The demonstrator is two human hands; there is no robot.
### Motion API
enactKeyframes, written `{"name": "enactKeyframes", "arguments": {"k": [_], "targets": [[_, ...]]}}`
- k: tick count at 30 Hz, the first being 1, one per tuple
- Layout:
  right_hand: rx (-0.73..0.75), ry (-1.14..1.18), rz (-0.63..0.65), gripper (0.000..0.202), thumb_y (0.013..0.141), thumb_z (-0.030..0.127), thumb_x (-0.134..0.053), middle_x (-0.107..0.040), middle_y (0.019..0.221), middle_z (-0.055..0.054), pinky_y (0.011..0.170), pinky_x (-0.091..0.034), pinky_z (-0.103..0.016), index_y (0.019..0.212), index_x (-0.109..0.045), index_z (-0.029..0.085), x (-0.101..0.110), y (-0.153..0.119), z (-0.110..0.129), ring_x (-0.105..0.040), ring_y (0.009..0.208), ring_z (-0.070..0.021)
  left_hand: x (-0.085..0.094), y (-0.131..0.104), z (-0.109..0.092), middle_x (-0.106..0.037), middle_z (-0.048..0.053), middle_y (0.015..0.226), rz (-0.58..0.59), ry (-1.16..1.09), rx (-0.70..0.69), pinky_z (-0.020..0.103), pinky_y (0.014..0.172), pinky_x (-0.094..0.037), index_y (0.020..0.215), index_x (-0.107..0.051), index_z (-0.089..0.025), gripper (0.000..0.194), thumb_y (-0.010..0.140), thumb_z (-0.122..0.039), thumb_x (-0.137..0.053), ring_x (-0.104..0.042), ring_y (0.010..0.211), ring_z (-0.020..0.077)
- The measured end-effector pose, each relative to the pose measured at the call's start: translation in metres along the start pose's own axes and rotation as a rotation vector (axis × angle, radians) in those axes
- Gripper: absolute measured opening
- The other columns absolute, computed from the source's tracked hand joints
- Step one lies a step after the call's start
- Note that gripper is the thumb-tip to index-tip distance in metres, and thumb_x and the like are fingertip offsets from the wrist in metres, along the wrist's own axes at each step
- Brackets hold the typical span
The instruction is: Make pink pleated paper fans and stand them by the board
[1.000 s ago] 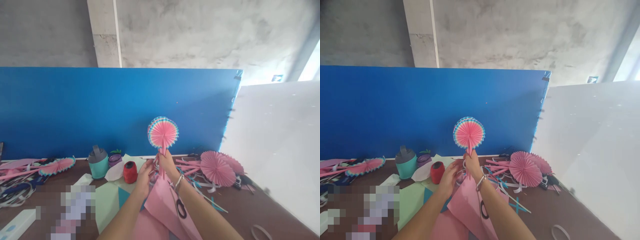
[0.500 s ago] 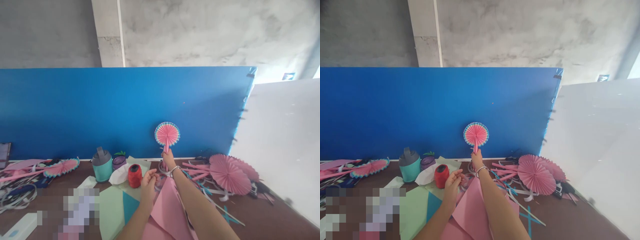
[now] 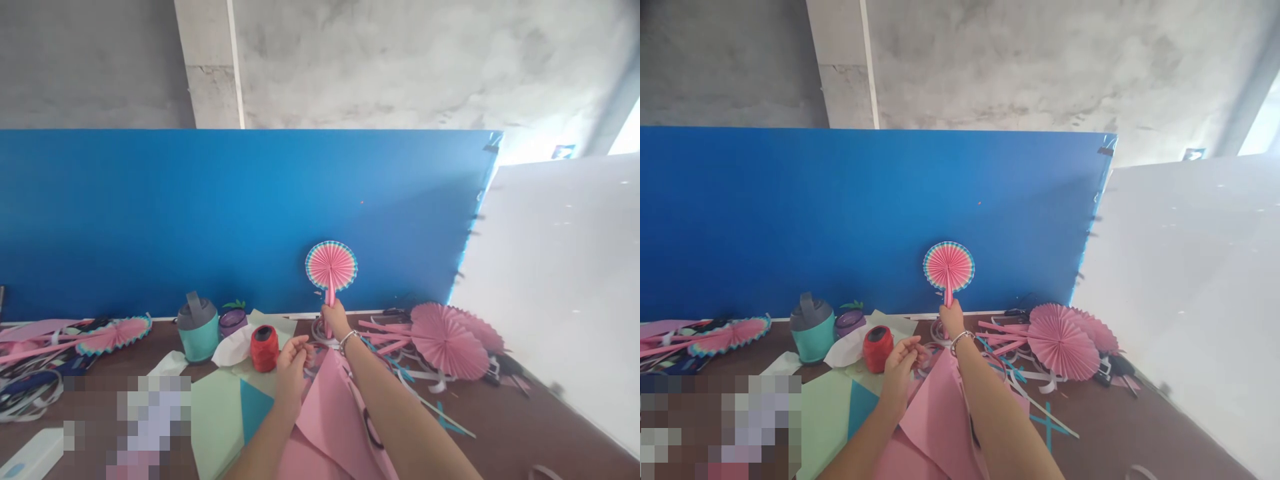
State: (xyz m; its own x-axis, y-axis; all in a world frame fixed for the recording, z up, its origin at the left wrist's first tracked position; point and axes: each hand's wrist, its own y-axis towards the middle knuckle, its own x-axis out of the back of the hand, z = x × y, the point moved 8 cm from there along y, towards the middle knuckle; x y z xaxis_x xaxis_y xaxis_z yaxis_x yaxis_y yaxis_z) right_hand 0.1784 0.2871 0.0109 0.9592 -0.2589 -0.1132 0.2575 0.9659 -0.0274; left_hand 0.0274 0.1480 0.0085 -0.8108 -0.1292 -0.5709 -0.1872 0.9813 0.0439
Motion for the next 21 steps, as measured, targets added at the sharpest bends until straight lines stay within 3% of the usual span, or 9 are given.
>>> {"name": "enactKeyframes", "arguments": {"k": [3,5,9,11,17,21], "targets": [[-0.039,-0.055,-0.004,0.032,0.092,0.033,-0.054,-0.057,0.119,-0.008,0.084,-0.052,-0.041,0.12,-0.053,0.017,0.002,0.0,-0.004,-0.059,0.099,-0.02,-0.001,0.0,0.001,-0.06,0.0,0.065,0.0,-0.004,0.01,0.022,0.053,-0.039,0.082,-0.063,-0.015,0.02,0.062,-0.01,-0.067,-0.053,0.054,0.0095],[-0.043,-0.082,-0.02,0.027,0.089,0.03,-0.057,-0.061,0.109,-0.007,0.079,-0.052,-0.037,0.112,-0.057,0.015,0.005,-0.002,-0.004,-0.061,0.091,-0.018,-0.001,0.0,0.001,-0.06,0.0,0.065,0.009,0.01,0.006,0.022,0.053,-0.038,0.082,-0.063,-0.014,0.021,0.062,-0.01,-0.066,-0.053,0.053,0.0093],[0.003,-0.099,-0.092,0.027,0.062,0.013,-0.077,-0.06,0.065,0.002,0.06,-0.043,-0.025,0.081,-0.058,0.016,0.014,-0.008,0.004,-0.06,0.066,-0.0169,-0.002,0.001,0.002,-0.063,0.002,0.066,0.031,0.056,-0.01,0.022,0.052,-0.037,0.084,-0.064,-0.013,0.022,0.063,-0.011,-0.064,-0.052,0.054,0.0096],[0.029,-0.089,-0.129,0.035,0.052,0.01,-0.079,-0.055,0.057,0.005,0.057,-0.039,-0.024,0.077,-0.055,0.019,0.017,-0.013,0.007,-0.058,0.063,-0.0177,-0.002,0.001,0.002,-0.063,0.003,0.067,0.039,0.079,-0.016,0.022,0.052,-0.037,0.085,-0.064,-0.013,0.022,0.063,-0.012,-0.063,-0.052,0.054,0.0096],[0.108,0.045,-0.22,0.046,0.046,0.009,-0.075,-0.062,0.075,0.001,0.068,-0.042,-0.023,0.086,-0.056,0.021,0.033,-0.032,0.014,-0.06,0.081,-0.0189,-0.002,0.001,0.003,-0.064,0.003,0.068,0.049,0.12,-0.004,0.022,0.053,-0.037,0.086,-0.065,-0.013,0.025,0.061,-0.015,-0.066,-0.053,0.055,0.01],[0.112,0.221,-0.271,0.035,0.054,0.014,-0.07,-0.064,0.081,0.0,0.066,-0.046,-0.022,0.086,-0.056,0.02,0.067,-0.047,0.005,-0.061,0.082,-0.0166,-0.005,-0.003,0.002,-0.064,0.003,0.07,0.06,0.206,0.027,0.023,0.055,-0.039,0.086,-0.064,-0.013,0.026,0.061,-0.021,-0.064,-0.053,0.057,0.011]]}}
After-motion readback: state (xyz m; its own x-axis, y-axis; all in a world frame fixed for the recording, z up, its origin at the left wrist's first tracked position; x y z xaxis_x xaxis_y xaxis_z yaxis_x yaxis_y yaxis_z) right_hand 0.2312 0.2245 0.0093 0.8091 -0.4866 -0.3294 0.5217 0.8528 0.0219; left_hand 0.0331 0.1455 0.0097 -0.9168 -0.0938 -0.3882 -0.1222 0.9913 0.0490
